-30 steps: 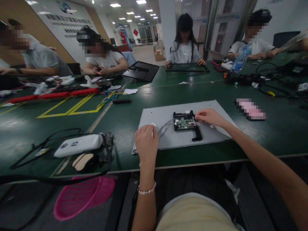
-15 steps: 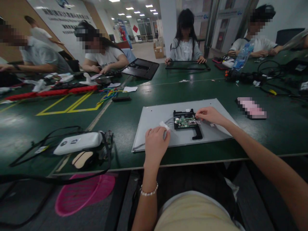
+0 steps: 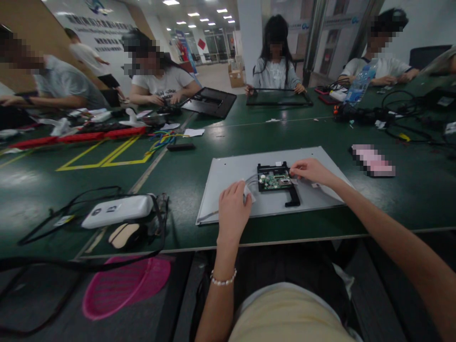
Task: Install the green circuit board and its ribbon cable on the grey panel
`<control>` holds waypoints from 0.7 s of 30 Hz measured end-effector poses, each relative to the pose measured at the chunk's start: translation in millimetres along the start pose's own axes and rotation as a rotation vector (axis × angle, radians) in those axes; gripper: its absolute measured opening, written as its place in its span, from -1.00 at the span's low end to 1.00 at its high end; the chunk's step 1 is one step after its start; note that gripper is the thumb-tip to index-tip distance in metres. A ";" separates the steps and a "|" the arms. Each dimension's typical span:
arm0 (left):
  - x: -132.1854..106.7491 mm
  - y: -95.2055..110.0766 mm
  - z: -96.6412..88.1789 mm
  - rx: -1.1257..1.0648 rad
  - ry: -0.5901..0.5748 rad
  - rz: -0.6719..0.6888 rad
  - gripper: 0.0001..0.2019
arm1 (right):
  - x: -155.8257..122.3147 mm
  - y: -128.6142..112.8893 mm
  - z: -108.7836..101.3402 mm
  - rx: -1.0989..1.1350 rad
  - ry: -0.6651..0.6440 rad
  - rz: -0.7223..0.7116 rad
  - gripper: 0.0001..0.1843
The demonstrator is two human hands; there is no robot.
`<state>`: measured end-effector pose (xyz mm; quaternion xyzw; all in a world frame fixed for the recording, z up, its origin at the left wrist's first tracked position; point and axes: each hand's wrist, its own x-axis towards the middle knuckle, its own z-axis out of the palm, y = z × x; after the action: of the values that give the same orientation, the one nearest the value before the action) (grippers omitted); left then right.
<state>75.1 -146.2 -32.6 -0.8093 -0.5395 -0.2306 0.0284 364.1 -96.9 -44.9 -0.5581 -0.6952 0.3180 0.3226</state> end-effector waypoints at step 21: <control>-6.5 -4.5 9.9 0.095 -0.066 -0.084 -0.58 | -0.1 -0.8 0.1 0.013 -0.007 -0.004 -0.74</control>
<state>72.4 -147.0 -44.9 -0.7907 -0.5842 -0.1788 0.0393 363.5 -97.1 -44.4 -0.5535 -0.6954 0.3237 0.3245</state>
